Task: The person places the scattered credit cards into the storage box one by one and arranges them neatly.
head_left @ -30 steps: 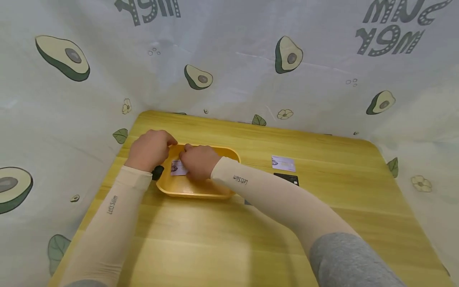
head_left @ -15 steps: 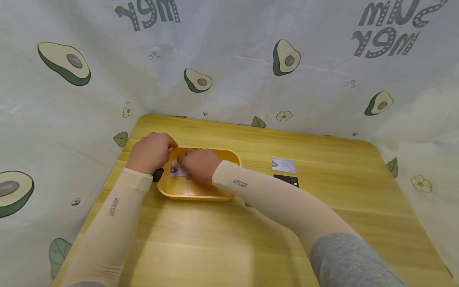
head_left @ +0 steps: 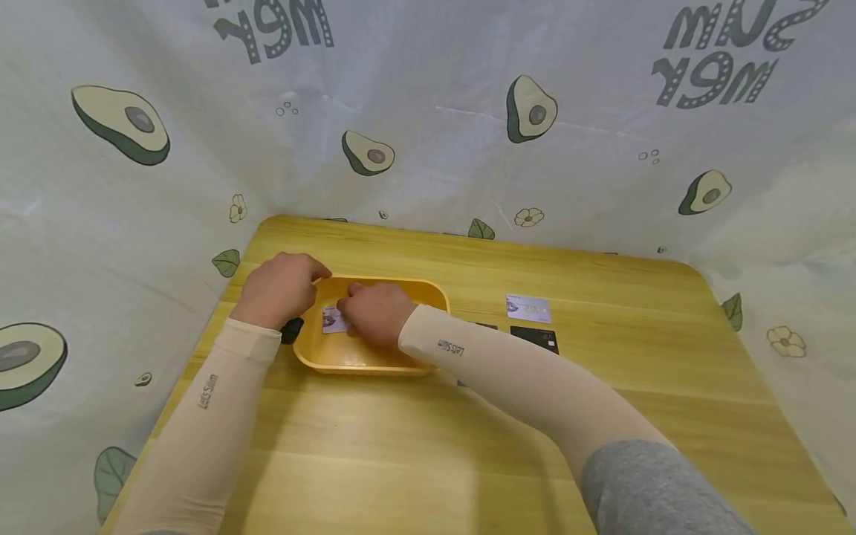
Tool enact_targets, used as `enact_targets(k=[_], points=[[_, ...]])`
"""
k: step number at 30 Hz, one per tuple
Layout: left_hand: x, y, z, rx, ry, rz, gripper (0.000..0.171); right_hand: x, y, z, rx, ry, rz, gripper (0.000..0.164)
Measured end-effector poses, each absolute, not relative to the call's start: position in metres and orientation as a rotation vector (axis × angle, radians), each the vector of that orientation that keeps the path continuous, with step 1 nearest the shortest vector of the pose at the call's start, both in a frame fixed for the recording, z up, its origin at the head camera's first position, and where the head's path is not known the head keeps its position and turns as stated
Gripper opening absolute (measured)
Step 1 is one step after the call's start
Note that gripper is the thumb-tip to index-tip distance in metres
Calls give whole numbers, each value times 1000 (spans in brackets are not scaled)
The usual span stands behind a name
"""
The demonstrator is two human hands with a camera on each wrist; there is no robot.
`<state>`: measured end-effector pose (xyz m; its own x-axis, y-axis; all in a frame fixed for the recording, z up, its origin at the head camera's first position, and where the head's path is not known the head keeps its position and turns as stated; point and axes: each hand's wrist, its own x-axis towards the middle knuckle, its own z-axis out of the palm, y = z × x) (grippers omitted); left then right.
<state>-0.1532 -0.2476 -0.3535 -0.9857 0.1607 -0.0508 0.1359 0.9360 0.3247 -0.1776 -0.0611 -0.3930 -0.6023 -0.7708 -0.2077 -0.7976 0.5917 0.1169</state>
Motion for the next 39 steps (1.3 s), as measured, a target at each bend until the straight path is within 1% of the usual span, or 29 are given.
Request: enact_targets(k=[6,9,15,20,27,30,33,36,39], points=[[-143,-252,-356,228,3025,528,40,-175,-59,-392,-1316,2696,292,37],[-136,-256,-357,185,3048,557,41,-173,-58,-391,-1318,2695,280,36],[-125,-261,-356,124,3056,532,39,-172,-58,-389,-1309,2671,252,39],[-124,-260,-357,141,3048,564,38,-173,-56,-390,-1293,2668,260,40],[-124,-258,-358,142,2974,649,39,-169,-48,-386,-1312,2649,251,48],[-125,-258,-358,162,2957,672,40,-167,-38,-377,-1318,2644,189,48],[-126,-262,-358,188,2943,703,40,-165,-22,-357,-1301,2673,83,51],[-125,-267,-360,201,2905,767,42,-164,6,-336,-1258,2761,-86,52],[-125,-271,-361,204,2855,852,45,-165,48,-320,-1195,2862,-271,50]])
